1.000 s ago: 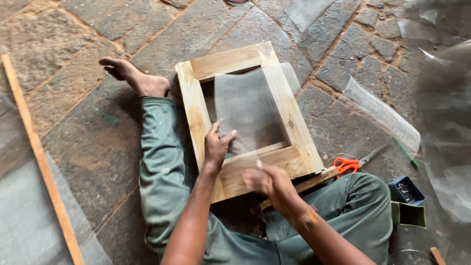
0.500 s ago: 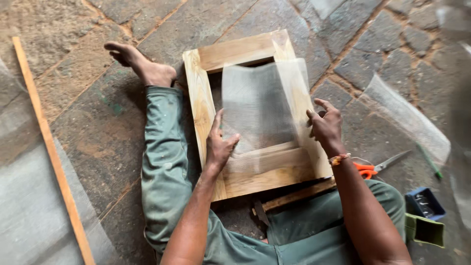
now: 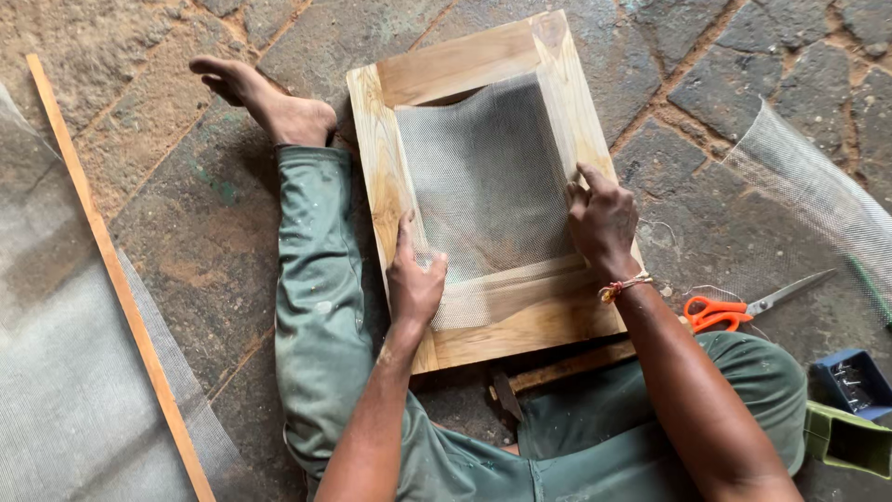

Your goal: The person sits on the floor and attaches a mesh screen to a wooden frame using a hammer and nails. They repeatedly pick up nails, position them on the frame, and hammer them in to secure the mesh. The person flips the frame to check the alignment and continues nailing along the edges.

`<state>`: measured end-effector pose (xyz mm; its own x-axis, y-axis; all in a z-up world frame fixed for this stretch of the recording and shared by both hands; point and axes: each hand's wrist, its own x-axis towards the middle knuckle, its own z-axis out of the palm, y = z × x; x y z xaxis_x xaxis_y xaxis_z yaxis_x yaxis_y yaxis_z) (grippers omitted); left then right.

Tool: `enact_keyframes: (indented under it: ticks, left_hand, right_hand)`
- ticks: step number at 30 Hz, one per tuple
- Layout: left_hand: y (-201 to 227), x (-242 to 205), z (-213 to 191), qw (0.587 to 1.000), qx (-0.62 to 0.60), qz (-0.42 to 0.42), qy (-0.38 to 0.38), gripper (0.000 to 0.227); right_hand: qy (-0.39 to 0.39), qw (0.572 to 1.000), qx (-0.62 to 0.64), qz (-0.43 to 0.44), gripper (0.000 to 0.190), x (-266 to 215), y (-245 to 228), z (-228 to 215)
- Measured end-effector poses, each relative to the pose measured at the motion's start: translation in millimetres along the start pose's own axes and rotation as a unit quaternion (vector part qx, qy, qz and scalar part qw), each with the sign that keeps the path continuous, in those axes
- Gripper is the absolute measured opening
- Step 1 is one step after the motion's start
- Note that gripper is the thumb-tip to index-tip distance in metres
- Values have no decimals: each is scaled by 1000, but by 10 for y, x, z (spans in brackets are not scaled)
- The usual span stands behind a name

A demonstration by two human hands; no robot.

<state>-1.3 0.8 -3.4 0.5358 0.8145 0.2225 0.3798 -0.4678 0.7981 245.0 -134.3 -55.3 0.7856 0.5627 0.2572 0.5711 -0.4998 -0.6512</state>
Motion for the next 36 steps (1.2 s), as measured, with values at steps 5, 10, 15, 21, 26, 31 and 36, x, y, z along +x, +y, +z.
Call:
enact_keyframes:
  ticks: [5,10,15,21,26,31,36]
  left_hand:
    - [-34,4,-32,997,-27,-66,-38,79]
    - [64,6,-73,994,-56,-74,-56,78]
    - [-19,-33,-66,999,-4,32,6,79]
    - [-33,-64,-8,994,52,-91,1,79]
    - [-83,-118,38,967,202,-155,-7,82]
    - [-404,3,-86,953,278,75,-95,76]
    - [-558,235,-365,925,229,15,-303,110]
  right_hand:
    - [25,996,-45,-74,20,-30,89,72]
    - [22,989,-121,-87,24,-36,39,63]
    - [7,978,-166,-124,30,-43,19,55]
    - [11,970,-181,-159,34,-70,-32,42]
    - [70,960,-167,-212,33,-89,-55,1]
    - [63,960,-167,-215,29,-75,-47,14]
    - [74,957,-159,-230,21,-101,56,24]
